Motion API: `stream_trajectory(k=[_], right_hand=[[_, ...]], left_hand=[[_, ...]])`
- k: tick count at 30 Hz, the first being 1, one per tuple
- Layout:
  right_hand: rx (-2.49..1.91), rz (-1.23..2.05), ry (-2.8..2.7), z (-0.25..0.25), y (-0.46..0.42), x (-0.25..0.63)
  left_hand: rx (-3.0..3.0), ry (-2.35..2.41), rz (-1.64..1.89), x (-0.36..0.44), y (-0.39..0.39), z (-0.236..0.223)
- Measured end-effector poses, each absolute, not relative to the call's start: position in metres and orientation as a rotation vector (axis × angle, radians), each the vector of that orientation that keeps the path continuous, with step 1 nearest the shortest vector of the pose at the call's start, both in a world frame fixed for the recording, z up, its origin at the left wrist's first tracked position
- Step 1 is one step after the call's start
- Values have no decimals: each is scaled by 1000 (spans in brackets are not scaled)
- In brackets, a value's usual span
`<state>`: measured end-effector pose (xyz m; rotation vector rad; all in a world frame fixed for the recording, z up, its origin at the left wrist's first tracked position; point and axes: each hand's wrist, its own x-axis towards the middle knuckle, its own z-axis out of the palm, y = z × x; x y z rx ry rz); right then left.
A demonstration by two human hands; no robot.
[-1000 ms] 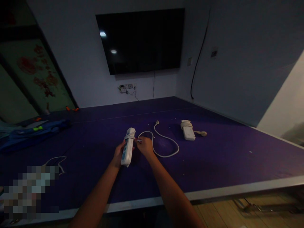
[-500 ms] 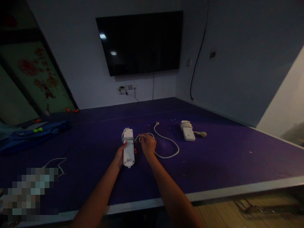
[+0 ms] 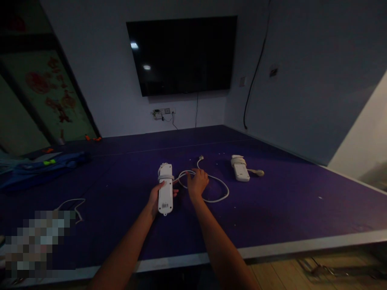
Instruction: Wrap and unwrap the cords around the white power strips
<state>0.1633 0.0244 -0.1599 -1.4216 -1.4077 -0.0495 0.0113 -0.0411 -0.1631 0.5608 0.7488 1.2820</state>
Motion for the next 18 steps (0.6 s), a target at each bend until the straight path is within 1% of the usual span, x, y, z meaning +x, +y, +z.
stream_trajectory(k=[4,7,11,15,18], right_hand=[[-1384,-147,-1478,-155,13,154],[-1250,-54,-1696,-153,3,142],[-1233,324,-1854,-161,-4,128],[-1102,762,-1655,-173,3,120],[-975,974,-1478,-179,10,118]], left_hand=[[520,716,1345,11,-37,-169],[500,661,1430,9,-35,-168],[445,633,1499,7,-36,-163],[455,656,1459,7,-39,-159],[479,674,1440,9,-40,-159]])
